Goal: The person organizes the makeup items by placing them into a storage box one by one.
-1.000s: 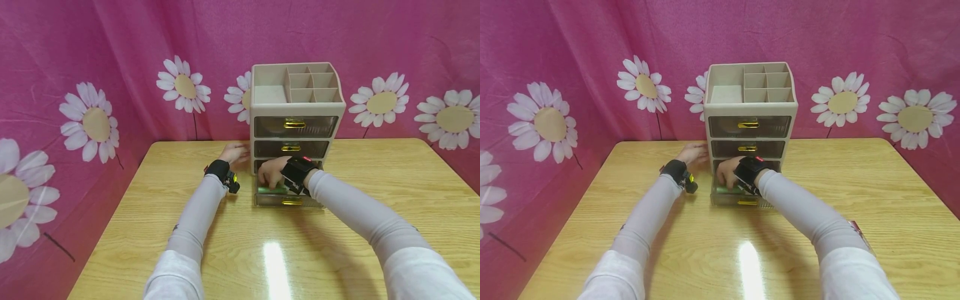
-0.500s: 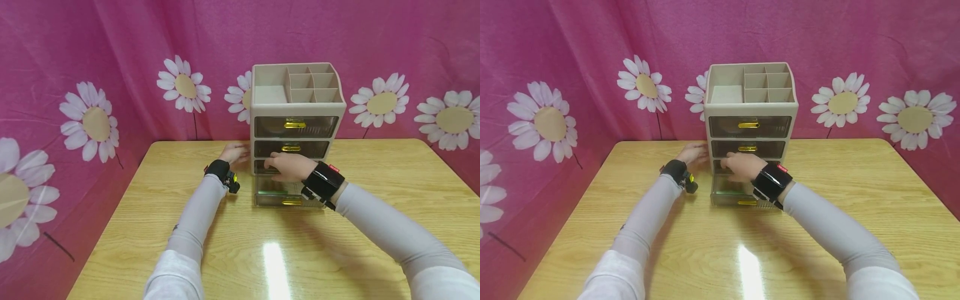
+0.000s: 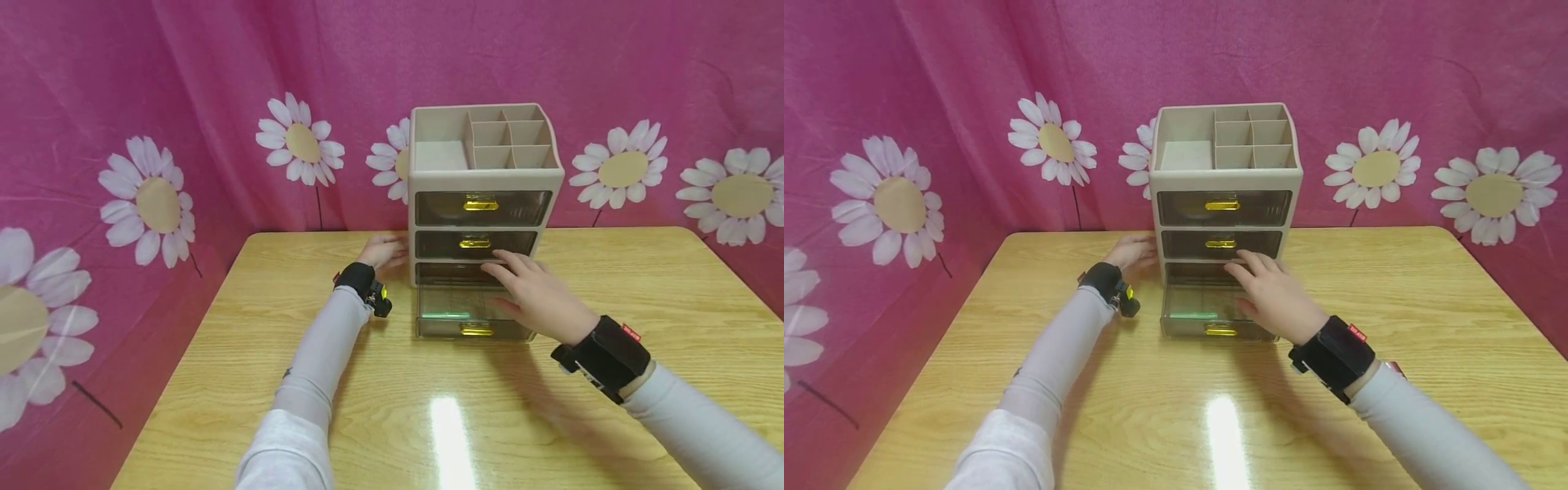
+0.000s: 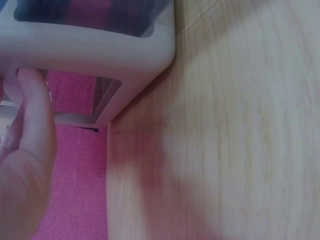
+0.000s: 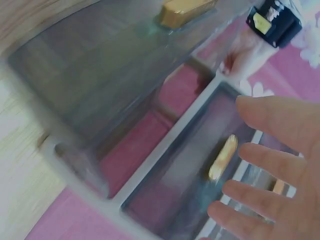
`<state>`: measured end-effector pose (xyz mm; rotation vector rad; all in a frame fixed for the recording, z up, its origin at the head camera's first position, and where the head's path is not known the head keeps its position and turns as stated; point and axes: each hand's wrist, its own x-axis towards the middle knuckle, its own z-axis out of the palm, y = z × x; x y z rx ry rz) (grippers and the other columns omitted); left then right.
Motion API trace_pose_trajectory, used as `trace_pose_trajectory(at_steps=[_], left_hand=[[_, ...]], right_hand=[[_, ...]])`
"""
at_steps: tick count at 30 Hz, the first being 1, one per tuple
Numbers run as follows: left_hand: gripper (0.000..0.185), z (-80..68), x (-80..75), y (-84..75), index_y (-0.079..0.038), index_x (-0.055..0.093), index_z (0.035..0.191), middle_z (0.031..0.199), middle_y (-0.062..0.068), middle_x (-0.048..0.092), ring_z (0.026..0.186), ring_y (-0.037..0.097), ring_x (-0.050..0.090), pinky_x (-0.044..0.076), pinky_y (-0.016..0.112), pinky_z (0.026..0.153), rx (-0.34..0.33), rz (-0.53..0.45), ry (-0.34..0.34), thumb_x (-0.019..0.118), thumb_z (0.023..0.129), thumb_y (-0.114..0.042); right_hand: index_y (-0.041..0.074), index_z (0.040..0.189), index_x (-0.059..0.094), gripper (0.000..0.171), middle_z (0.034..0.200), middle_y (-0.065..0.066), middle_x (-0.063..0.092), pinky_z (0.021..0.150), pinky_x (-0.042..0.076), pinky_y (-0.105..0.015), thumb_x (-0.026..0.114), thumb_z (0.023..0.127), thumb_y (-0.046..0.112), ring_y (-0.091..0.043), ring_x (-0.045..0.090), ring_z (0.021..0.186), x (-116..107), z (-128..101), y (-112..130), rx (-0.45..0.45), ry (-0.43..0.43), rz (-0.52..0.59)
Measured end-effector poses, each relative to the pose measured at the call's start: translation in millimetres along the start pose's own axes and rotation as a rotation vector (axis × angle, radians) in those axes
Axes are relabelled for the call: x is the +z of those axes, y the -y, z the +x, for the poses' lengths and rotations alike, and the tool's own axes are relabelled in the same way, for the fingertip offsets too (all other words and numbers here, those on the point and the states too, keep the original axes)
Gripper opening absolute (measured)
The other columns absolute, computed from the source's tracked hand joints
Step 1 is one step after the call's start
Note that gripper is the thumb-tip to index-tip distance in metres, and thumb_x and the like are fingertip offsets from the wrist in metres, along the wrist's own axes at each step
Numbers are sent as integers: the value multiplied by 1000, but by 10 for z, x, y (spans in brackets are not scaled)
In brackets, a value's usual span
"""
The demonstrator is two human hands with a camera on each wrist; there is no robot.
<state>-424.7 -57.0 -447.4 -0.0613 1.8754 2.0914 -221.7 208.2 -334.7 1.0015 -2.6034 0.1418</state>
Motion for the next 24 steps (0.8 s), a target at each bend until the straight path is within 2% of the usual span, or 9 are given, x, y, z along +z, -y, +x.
trace_pose_trajectory(at_steps=[3,6,13,14,16,19,21,22,24], left_hand=[[36,-412,154,-260,5,47,129,123,20,54,111,27,54,48,32,91,-25,35,-18,49,93,0],[34,-395,139,-249,6,50,125,119,20,56,108,27,56,49,32,89,-24,31,-15,52,92,-1],[33,-6,34,26,5,53,122,113,19,59,102,27,59,50,33,88,19,-43,-19,56,90,-3],[33,-6,35,23,5,53,122,113,19,59,102,27,59,50,33,88,21,-50,-9,56,90,-3],[34,207,-35,146,4,53,122,114,18,59,103,27,59,50,34,87,13,-43,-12,57,89,-3],[34,512,-190,323,1,59,116,106,16,63,95,25,62,54,33,79,27,-57,46,66,84,-7],[34,651,-255,405,-2,61,113,103,14,64,92,23,63,54,32,77,21,-71,58,70,81,-9],[35,612,-250,381,-1,61,113,103,14,64,92,23,63,55,32,77,26,-75,69,70,80,-9],[35,416,-179,263,1,59,115,106,16,63,94,25,62,54,32,79,29,-60,65,68,82,-8]], right_hand=[[0,125,48,61,126,-27,43,87,40,-63,77,73,14,-44,44,113,-65,-153,-59,57,-31,-2],[0,126,46,64,127,-30,42,86,38,-66,77,71,14,-48,42,112,-119,-314,-134,116,-60,-9],[-2,131,40,71,131,-35,35,89,31,-67,76,73,18,-53,36,114,-189,-710,-301,289,-44,2],[-3,131,39,71,131,-36,34,89,30,-67,76,73,17,-54,35,113,-191,-762,-323,311,-40,14],[-5,131,39,71,130,-38,33,89,31,-67,75,74,16,-55,36,111,-190,-866,-364,346,-33,26],[-7,131,38,69,129,-40,33,87,32,-67,74,76,16,-57,36,110,-177,-1017,-411,400,-18,40],[-8,129,38,68,127,-41,33,85,33,-68,73,77,16,-57,36,108,-167,-1118,-423,436,-2,47],[-9,129,38,67,126,-42,33,83,34,-68,72,78,17,-58,36,107,-158,-1168,-424,456,12,51],[-10,129,37,66,124,-42,34,79,35,-69,70,80,19,-58,37,105,-130,-1263,-423,495,45,68]])
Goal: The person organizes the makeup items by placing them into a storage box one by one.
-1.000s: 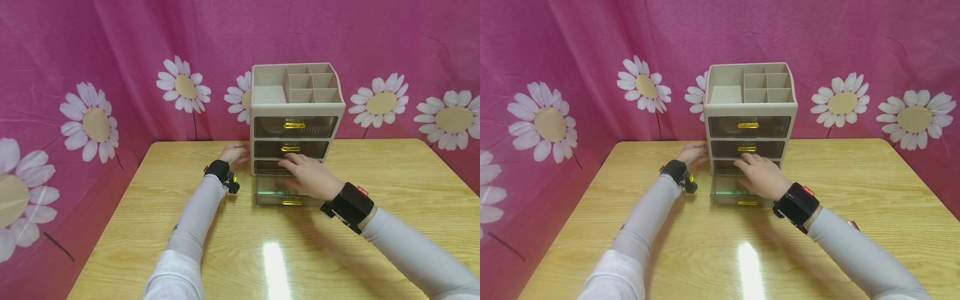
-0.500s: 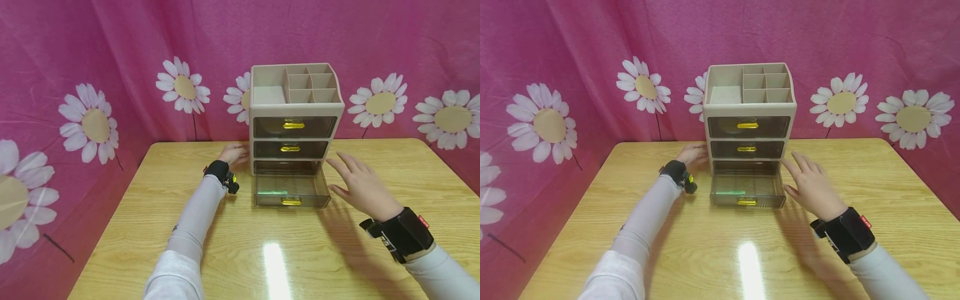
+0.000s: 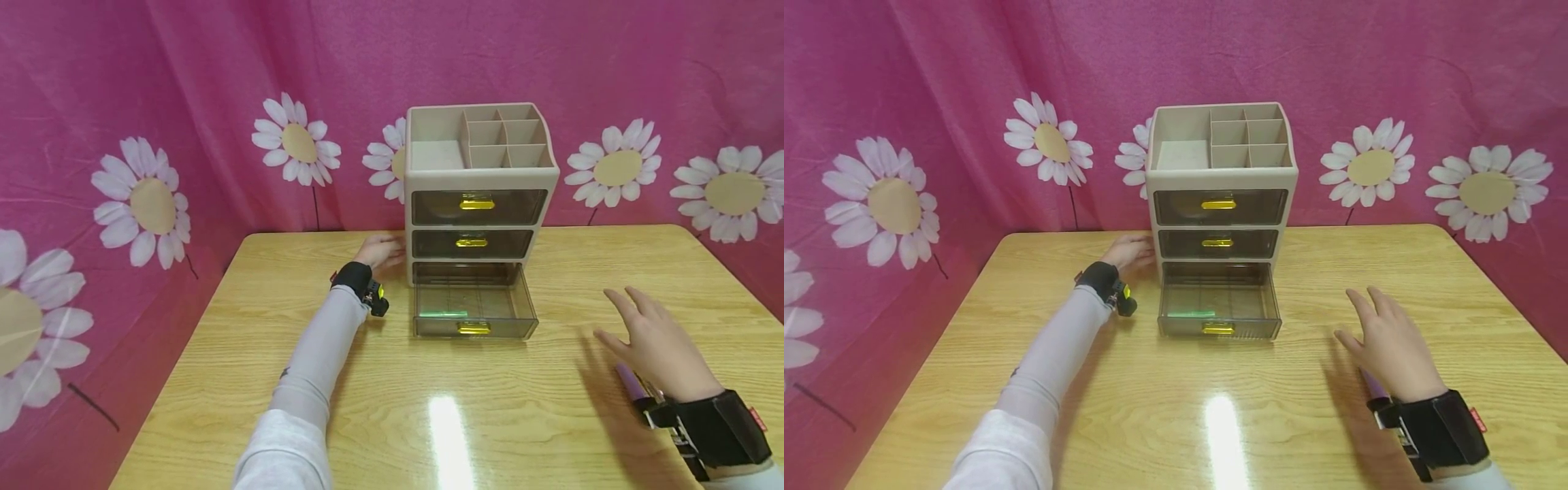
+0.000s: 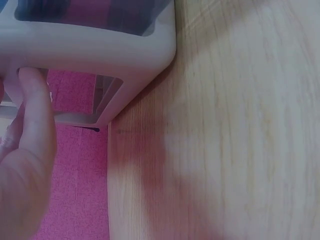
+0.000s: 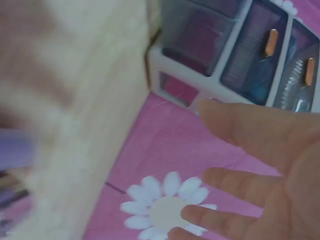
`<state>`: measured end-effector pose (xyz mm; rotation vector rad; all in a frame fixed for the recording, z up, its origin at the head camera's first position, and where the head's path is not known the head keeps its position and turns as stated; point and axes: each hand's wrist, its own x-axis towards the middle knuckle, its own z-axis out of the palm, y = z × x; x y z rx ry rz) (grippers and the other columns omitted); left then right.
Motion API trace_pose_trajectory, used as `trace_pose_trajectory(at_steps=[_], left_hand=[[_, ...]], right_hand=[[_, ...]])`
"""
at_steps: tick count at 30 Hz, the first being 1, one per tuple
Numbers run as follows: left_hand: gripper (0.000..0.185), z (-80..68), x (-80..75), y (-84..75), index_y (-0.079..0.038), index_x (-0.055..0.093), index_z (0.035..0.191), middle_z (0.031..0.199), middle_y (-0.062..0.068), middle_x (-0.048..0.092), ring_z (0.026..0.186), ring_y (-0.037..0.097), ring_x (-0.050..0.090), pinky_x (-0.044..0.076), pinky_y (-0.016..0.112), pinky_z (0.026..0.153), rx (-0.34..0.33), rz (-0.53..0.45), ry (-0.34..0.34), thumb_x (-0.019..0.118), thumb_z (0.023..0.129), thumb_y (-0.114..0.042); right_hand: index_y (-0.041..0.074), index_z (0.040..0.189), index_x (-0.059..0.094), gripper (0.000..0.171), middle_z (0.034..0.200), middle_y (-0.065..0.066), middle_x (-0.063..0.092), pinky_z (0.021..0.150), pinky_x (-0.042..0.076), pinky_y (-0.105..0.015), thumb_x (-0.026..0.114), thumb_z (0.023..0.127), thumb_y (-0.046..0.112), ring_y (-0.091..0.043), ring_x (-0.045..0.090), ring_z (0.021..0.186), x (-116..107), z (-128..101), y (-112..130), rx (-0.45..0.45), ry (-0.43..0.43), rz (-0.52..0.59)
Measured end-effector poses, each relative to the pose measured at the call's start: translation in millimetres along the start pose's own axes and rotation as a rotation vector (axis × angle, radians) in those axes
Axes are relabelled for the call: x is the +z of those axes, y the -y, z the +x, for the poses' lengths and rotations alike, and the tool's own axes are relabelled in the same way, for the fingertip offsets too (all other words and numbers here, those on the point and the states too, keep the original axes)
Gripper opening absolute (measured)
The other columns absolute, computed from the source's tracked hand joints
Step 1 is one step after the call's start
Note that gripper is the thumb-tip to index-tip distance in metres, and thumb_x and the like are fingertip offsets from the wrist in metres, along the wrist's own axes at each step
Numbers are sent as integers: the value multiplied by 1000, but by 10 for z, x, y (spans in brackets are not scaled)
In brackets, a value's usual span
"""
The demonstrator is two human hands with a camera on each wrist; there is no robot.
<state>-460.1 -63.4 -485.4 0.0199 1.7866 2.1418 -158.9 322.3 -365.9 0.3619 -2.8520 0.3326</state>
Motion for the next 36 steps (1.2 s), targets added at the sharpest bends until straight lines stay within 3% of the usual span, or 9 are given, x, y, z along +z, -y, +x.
trace_pose_trajectory(at_steps=[5,8,10,15,18,21,24,32,36], left_hand=[[35,-708,357,-450,4,52,125,120,18,56,107,27,56,49,33,89,-52,93,-82,55,91,-4],[36,-924,475,-584,5,48,128,125,19,52,113,27,53,46,34,94,-79,113,-120,50,93,-2],[35,-913,463,-567,5,48,127,124,19,53,112,27,54,46,33,94,-73,101,-114,50,93,-2],[34,-670,308,-384,5,54,121,114,18,59,103,25,59,50,32,87,-41,48,-63,58,89,-3],[35,-711,334,-416,4,53,123,117,18,58,105,26,58,50,32,88,-50,65,-70,58,89,-3],[36,-876,442,-536,5,49,127,123,18,55,110,27,55,48,32,91,-75,117,-103,52,92,-3],[37,-942,472,-586,5,48,128,124,19,54,110,27,55,48,32,91,-74,128,-99,51,92,-3],[37,-755,361,-497,3,49,128,121,17,57,107,23,57,51,28,85,-58,126,-60,53,92,-4],[37,-824,422,-554,4,48,129,124,19,54,111,25,55,49,30,90,-60,135,-78,50,93,-2]], right_hand=[[-17,125,38,62,108,-41,41,63,46,-55,68,81,15,-47,49,84,88,-186,-65,76,83,42],[-22,119,40,55,96,-38,45,54,46,-41,65,81,9,-31,52,67,120,-264,-86,110,149,54],[-23,116,41,50,91,-36,47,51,43,-34,61,84,9,-23,49,61,132,-297,-95,145,217,60],[-24,104,48,40,82,-28,56,53,44,-36,55,88,13,-22,51,62,154,-315,-110,218,337,69],[-19,94,53,32,70,-15,55,54,40,-34,51,91,14,-20,47,60,171,-321,-102,257,383,88],[-8,81,54,25,61,-4,44,51,32,-30,47,93,12,-17,41,55,196,-348,-84,283,392,103],[-2,75,52,24,57,-2,40,49,29,-28,45,94,11,-16,39,50,219,-371,-69,302,383,108],[-13,88,56,22,63,-4,46,52,32,-31,51,89,8,-19,42,57,273,-371,-96,309,384,97],[-19,96,53,27,65,-5,46,51,31,-30,56,85,5,-19,42,58,301,-366,-109,310,379,95]])
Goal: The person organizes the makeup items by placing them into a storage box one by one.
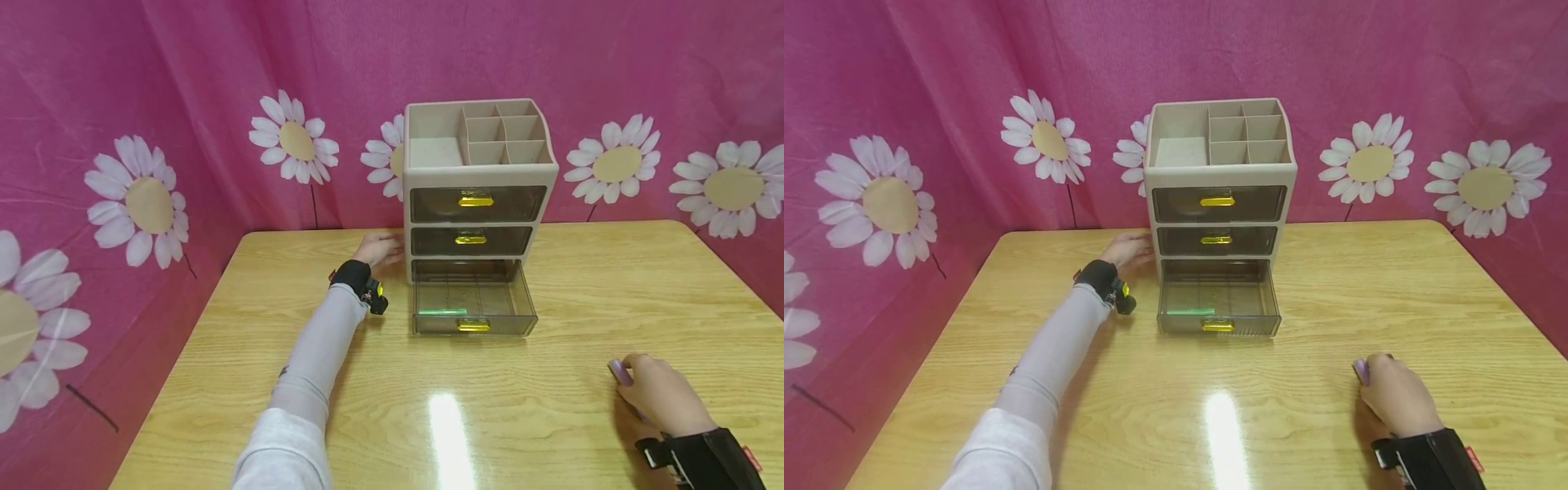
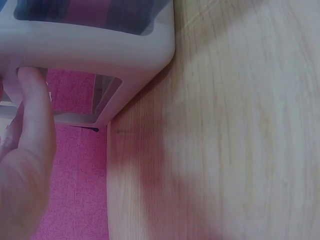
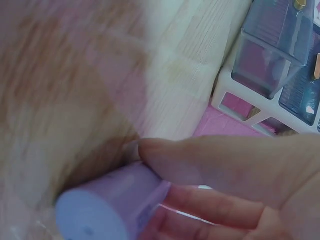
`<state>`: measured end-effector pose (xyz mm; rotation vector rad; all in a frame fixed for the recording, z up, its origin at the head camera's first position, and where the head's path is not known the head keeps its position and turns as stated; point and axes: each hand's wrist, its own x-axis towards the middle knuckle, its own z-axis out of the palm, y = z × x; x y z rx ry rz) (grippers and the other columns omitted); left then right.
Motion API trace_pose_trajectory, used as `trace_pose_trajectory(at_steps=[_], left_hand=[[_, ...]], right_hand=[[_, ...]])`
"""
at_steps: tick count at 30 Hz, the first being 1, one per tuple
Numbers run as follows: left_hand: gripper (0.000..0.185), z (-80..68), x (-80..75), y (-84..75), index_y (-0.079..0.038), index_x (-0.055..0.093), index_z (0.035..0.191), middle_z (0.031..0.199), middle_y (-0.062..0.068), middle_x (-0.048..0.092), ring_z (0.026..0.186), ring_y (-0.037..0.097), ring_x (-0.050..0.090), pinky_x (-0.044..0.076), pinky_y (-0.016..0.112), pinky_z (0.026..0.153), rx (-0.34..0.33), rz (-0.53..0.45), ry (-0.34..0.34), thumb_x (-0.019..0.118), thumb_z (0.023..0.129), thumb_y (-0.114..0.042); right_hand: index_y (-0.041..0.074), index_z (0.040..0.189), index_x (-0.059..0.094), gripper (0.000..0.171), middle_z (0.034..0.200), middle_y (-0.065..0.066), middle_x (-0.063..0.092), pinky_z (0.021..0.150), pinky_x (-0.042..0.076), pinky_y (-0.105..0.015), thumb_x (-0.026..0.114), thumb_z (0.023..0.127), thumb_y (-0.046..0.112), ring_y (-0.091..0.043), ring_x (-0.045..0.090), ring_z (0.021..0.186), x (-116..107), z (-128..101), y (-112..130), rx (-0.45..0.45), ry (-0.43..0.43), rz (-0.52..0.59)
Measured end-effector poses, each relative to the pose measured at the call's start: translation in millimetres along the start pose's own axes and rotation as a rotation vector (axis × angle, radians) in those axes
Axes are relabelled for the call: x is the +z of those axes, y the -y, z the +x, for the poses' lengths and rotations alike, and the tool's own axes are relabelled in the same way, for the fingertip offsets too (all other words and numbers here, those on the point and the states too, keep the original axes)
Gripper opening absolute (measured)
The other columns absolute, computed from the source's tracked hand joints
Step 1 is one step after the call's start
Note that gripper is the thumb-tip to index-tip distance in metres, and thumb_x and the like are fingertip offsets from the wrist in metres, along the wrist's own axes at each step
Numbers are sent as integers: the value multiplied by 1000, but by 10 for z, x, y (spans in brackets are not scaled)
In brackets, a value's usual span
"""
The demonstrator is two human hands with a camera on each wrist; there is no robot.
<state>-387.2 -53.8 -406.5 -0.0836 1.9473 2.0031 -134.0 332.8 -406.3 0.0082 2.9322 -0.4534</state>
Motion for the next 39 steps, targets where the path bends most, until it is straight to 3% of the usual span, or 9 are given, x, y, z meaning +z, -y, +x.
trace_pose_trajectory(at_steps=[4,5,11,12,14,20,24,29,39], left_hand=[[37,-171,38,-87,6,46,129,125,20,52,113,28,53,46,33,94,1,-36,2,49,93,0],[37,-2,-14,16,5,47,128,123,20,54,112,27,54,47,33,93,10,-57,16,51,92,-1],[42,2065,-617,1218,-10,62,115,108,11,64,95,24,63,54,36,79,54,-167,132,75,76,-14],[42,2165,-646,1269,-11,63,114,107,10,64,95,24,63,54,37,79,48,-171,129,76,75,-15],[41,2072,-616,1206,-10,62,115,108,11,64,96,25,62,54,37,80,43,-169,113,75,76,-14],[35,708,-182,406,3,52,125,116,18,58,104,27,59,51,33,86,29,-82,4,54,90,-1],[35,218,-50,123,4,50,127,118,19,57,105,25,58,51,30,86,15,-37,1,51,92,-1],[36,90,-33,54,5,50,127,118,19,57,104,24,58,51,29,86,2,-25,4,52,91,-1],[36,398,-93,244,4,50,126,119,20,56,108,28,56,48,35,91,14,-84,4,52,90,1]], right_hand=[[-18,95,54,26,64,-5,46,50,31,-30,54,87,7,-19,41,57,12,-2,7,-17,-19,2],[-18,95,54,26,64,-4,45,50,30,-29,53,88,8,-18,41,56,8,-2,12,-17,-15,4],[-18,98,54,29,60,-1,40,47,26,-25,51,91,10,-15,36,52,-88,34,93,-62,-3,24],[-19,98,53,28,60,-2,42,47,27,-25,53,90,8,-15,36,52,-128,50,123,-79,-13,27],[-19,101,53,29,61,-3,44,46,28,-25,56,88,6,-15,37,52,-227,91,202,-117,-51,29],[-17,106,52,32,66,-7,52,45,35,-26,62,79,-2,-16,43,55,-567,273,522,-263,-145,23],[-14,100,56,27,65,-8,53,48,40,-28,65,76,-5,-17,45,55,-737,435,787,-361,-175,-26],[-11,98,59,25,64,-8,54,47,42,-29,65,75,-7,-16,46,53,-858,651,1141,-458,-183,-68],[-5,96,62,18,76,-11,60,50,43,-26,65,78,-5,-15,47,56,-886,1008,1777,-604,-122,-114]])
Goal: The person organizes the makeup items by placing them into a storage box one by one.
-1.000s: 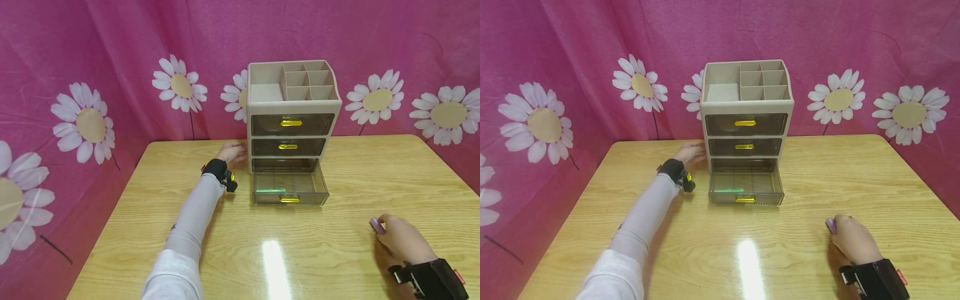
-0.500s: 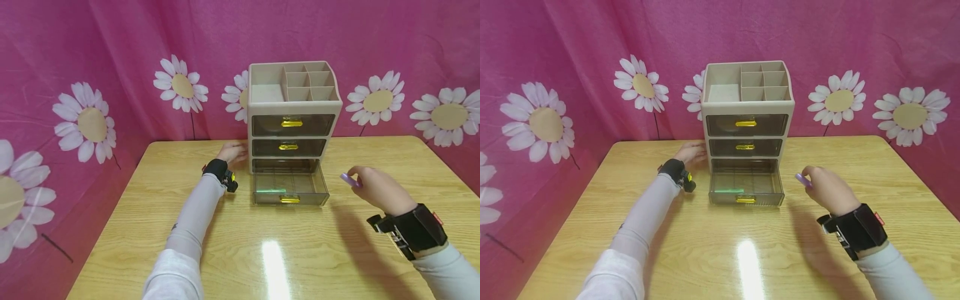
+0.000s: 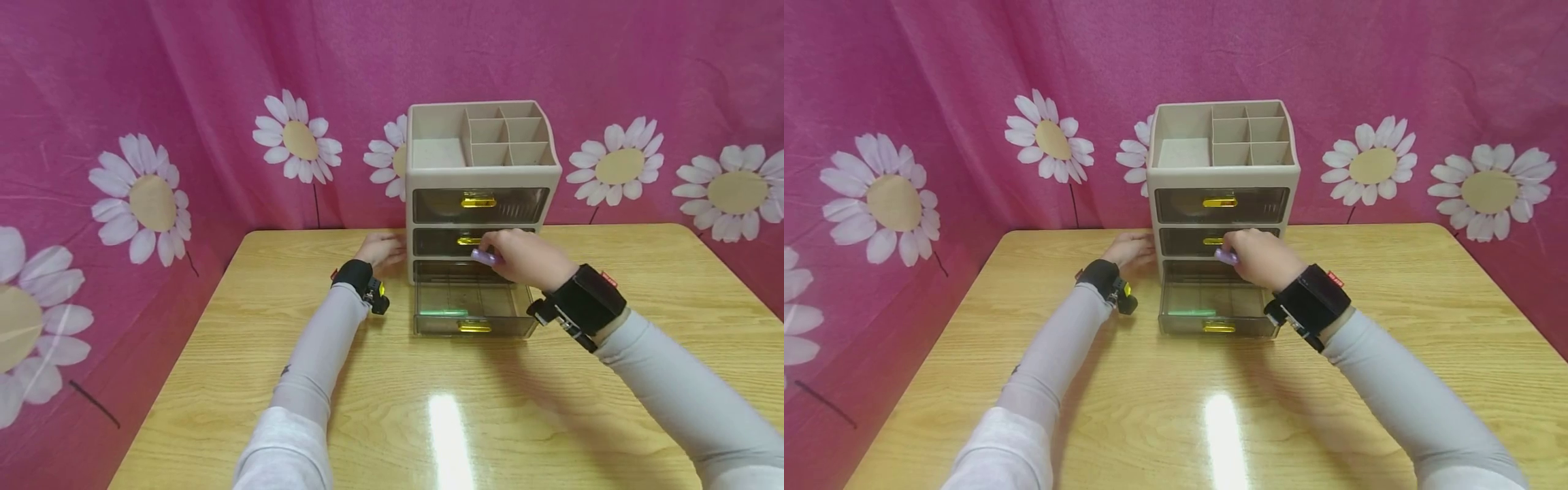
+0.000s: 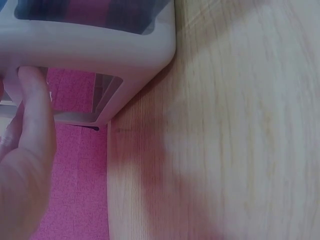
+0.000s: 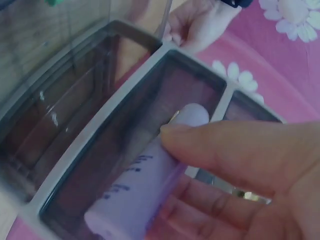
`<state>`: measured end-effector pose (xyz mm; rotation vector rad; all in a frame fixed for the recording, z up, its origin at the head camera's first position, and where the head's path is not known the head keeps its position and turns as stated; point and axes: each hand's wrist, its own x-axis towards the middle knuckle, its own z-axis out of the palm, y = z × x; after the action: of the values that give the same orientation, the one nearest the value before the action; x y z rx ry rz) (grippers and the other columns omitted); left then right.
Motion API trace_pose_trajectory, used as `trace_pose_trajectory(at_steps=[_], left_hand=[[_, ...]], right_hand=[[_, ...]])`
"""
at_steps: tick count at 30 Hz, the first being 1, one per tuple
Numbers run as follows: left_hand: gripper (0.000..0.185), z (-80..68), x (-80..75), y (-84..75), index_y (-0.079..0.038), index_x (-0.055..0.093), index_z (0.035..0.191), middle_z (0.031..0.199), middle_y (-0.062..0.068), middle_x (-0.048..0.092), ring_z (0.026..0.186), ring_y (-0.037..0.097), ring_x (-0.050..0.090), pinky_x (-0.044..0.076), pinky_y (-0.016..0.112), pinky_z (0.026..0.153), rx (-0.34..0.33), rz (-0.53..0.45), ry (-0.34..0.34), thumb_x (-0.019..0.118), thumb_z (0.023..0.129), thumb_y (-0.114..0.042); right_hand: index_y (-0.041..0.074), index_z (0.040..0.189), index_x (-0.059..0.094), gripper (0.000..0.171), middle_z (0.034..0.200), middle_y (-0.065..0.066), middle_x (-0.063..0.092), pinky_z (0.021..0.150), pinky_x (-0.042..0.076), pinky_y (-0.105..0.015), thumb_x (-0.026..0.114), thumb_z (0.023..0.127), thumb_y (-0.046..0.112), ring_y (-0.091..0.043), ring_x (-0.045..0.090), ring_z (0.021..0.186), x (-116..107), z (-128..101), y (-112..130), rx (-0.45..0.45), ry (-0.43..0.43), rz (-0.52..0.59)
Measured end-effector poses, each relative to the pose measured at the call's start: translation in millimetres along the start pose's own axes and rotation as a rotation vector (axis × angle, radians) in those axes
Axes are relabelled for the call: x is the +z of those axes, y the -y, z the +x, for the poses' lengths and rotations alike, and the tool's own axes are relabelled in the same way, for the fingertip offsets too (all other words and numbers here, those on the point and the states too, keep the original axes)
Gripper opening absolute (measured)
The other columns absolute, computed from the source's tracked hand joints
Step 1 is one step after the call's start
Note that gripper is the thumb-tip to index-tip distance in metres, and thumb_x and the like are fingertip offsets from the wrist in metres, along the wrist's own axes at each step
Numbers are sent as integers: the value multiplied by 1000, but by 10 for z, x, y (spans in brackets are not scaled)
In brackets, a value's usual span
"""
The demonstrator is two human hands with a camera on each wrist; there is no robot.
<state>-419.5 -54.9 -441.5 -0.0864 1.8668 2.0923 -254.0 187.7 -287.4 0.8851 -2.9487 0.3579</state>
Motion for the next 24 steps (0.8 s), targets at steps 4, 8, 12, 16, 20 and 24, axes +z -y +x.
trace_pose_trajectory(at_steps=[4,8,12,16,20,24], left_hand=[[37,292,-117,184,2,53,124,113,18,60,101,26,60,51,34,86,29,-35,40,58,88,-3],[35,329,-103,192,2,53,123,114,17,59,102,27,59,50,34,87,21,-26,7,57,89,-3],[35,103,-33,34,3,51,125,117,19,57,105,27,58,50,34,88,0,5,-11,53,90,0],[37,-49,-14,-74,4,49,127,118,17,57,101,23,59,51,29,84,-17,36,19,52,91,-1],[36,-156,18,-134,4,50,126,117,16,58,98,21,59,52,28,83,-21,38,19,52,91,-1],[35,-197,44,-150,5,50,126,118,18,57,101,23,59,51,30,85,-17,38,3,52,91,-1]], right_hand=[[-3,94,63,16,80,-11,62,54,46,-29,65,79,-4,-15,48,59,77,184,74,-70,48,-32],[-1,90,63,14,78,-9,62,59,50,-34,65,76,-6,-18,51,64,192,310,117,-125,73,-48],[0,91,64,18,79,-9,63,61,50,-34,64,75,-7,-18,53,66,309,417,144,-145,128,-53],[1,92,63,19,78,-8,62,58,48,-31,63,74,-8,-17,51,64,401,523,154,-143,205,-54],[1,91,64,19,79,-9,63,58,46,-29,63,74,-7,-16,48,62,475,609,170,-158,262,-54],[2,93,64,19,80,-8,62,56,42,-25,64,76,-6,-14,45,62,550,682,184,-167,337,-56]])
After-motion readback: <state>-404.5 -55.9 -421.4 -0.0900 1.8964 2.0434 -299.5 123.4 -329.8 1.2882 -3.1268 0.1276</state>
